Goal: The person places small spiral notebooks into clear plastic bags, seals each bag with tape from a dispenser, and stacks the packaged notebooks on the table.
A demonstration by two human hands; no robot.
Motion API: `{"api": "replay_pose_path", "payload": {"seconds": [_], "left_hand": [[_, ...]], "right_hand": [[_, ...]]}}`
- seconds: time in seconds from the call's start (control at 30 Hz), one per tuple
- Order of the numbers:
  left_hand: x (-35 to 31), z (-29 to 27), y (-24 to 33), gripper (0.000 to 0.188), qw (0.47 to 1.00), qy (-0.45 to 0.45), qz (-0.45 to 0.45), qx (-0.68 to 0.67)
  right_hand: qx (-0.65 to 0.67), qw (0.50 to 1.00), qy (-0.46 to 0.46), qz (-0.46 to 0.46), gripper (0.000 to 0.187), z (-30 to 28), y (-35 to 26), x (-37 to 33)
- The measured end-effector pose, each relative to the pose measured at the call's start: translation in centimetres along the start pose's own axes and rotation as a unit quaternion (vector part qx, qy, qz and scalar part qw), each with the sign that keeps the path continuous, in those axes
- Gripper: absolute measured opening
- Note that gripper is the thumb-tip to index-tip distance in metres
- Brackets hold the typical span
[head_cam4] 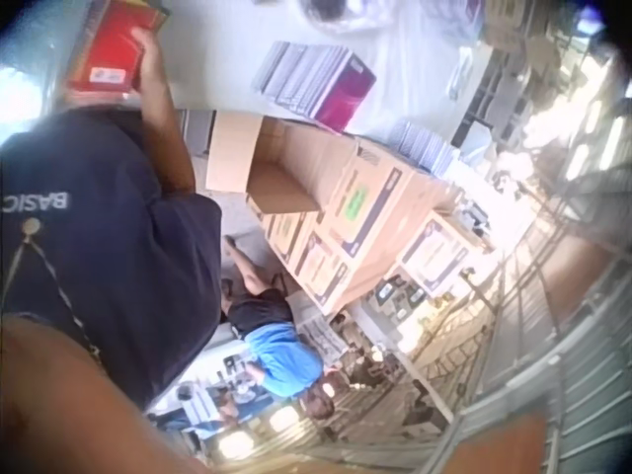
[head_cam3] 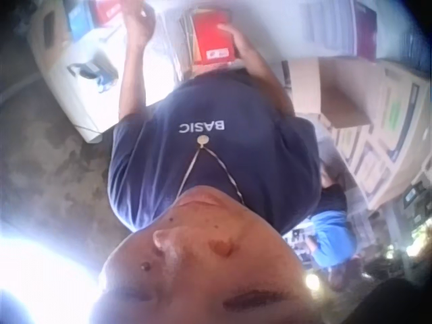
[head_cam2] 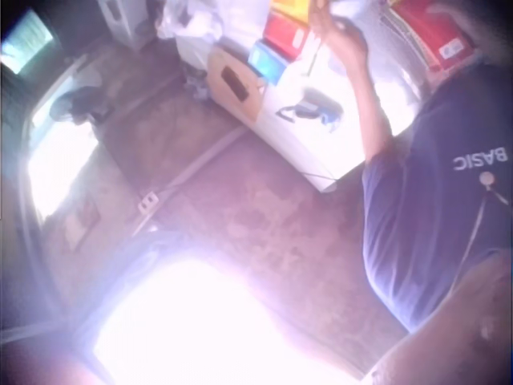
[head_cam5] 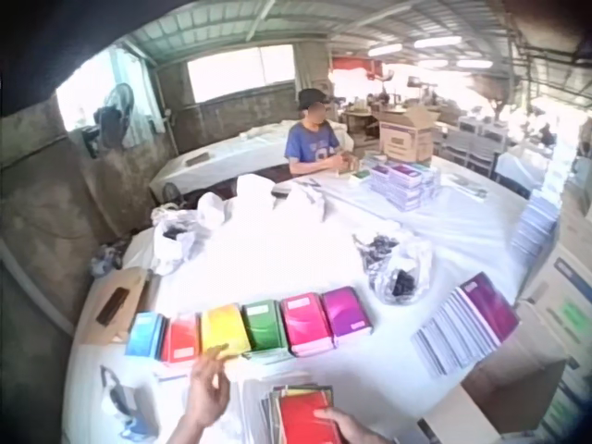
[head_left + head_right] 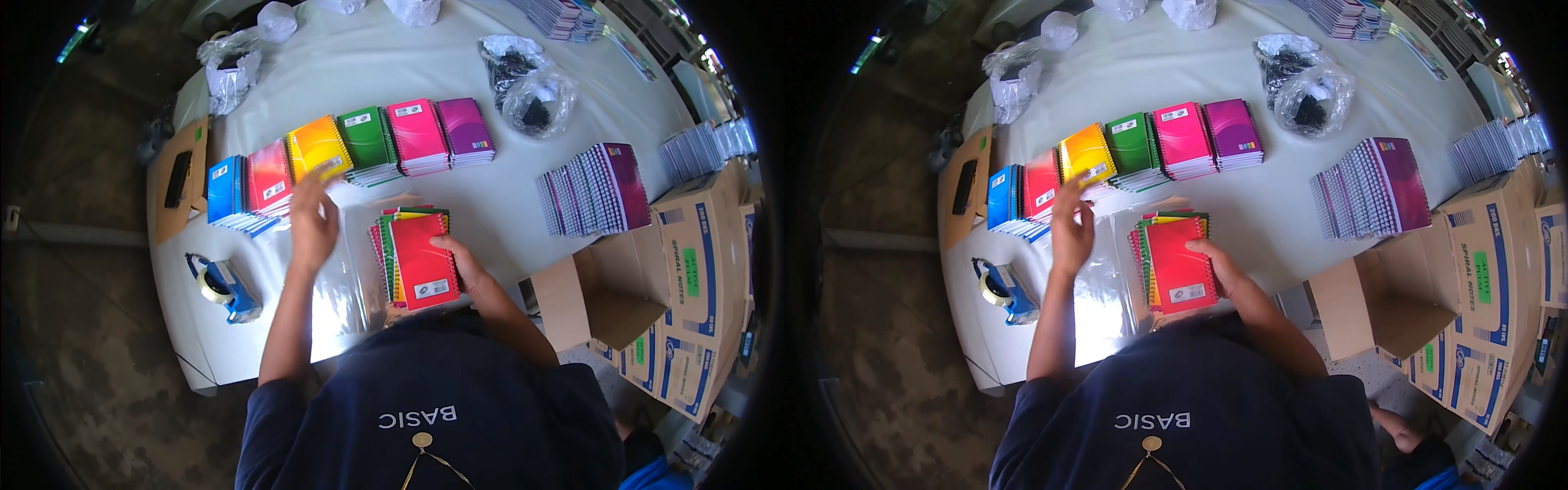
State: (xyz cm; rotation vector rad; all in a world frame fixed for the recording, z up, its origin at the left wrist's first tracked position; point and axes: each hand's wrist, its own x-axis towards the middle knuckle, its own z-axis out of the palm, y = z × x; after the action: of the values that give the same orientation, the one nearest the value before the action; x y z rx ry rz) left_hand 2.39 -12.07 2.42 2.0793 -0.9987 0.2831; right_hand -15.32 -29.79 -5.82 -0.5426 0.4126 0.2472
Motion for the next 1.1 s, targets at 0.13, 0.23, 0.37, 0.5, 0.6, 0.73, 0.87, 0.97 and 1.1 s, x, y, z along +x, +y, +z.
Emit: {"api": "replay_pose_path", "payload": {"seconds": [0.13, 0.23, 0.37, 0.5, 0.6, 0.73, 0.87, 0.97, 1.1], "left_hand": [[1.8, 1.2, -4.7, 0.038, 0.978, 0.011, 0.032, 0.207], [2.2, 1.3, -5.7, 0.034, 0.964, -0.045, 0.027, 0.262], [1.8, 1.2, -2.6, 0.023, 0.981, 0.137, -0.13, 0.033], [-2.8, 2.6, 4.0, 0.01, 0.908, 0.196, -0.207, -0.308], [-7.1, 4.0, 6.3, 0.024, 0.903, -0.036, -0.331, -0.27], [-8.7, 3.2, 4.9, 0.072, 0.947, -0.042, -0.278, -0.156], [-7.8, 0.9, 3.5, 0.092, 0.863, -0.151, -0.271, -0.398], [-10.4, 2.0, 1.6, 0.087, 0.808, -0.148, -0.287, -0.493], [-13.2, 5.5, 0.3, 0.081, 0.827, -0.121, -0.27, -0.477]], "right_hand": [[0.074, 0.997, -0.019, -0.024, 0.047, 0.7, -0.3, 0.3], [0.096, 0.991, 0.008, -0.094, 0.044, 0.6, 0.2, 0.7], [0.08, 0.99, 0.029, -0.112, 0.051, -0.9, 0.0, 0.6], [0.075, 0.981, -0.002, -0.182, 0.062, -1.1, 1.0, 0.9], [0.018, 0.961, -0.047, -0.272, 0.066, 0.1, 1.5, 1.5], [-0.202, 0.932, 0.007, -0.302, 0.065, 0.8, 0.8, 1.4], [-0.42, 0.83, -0.061, -0.361, 0.075, 1.4, 0.7, 1.2], [-0.455, 0.791, -0.062, -0.404, 0.086, 0.9, 2.5, 2.0], [-0.379, 0.838, -0.022, -0.392, 0.093, 0.3, 5.0, 2.7]]}}
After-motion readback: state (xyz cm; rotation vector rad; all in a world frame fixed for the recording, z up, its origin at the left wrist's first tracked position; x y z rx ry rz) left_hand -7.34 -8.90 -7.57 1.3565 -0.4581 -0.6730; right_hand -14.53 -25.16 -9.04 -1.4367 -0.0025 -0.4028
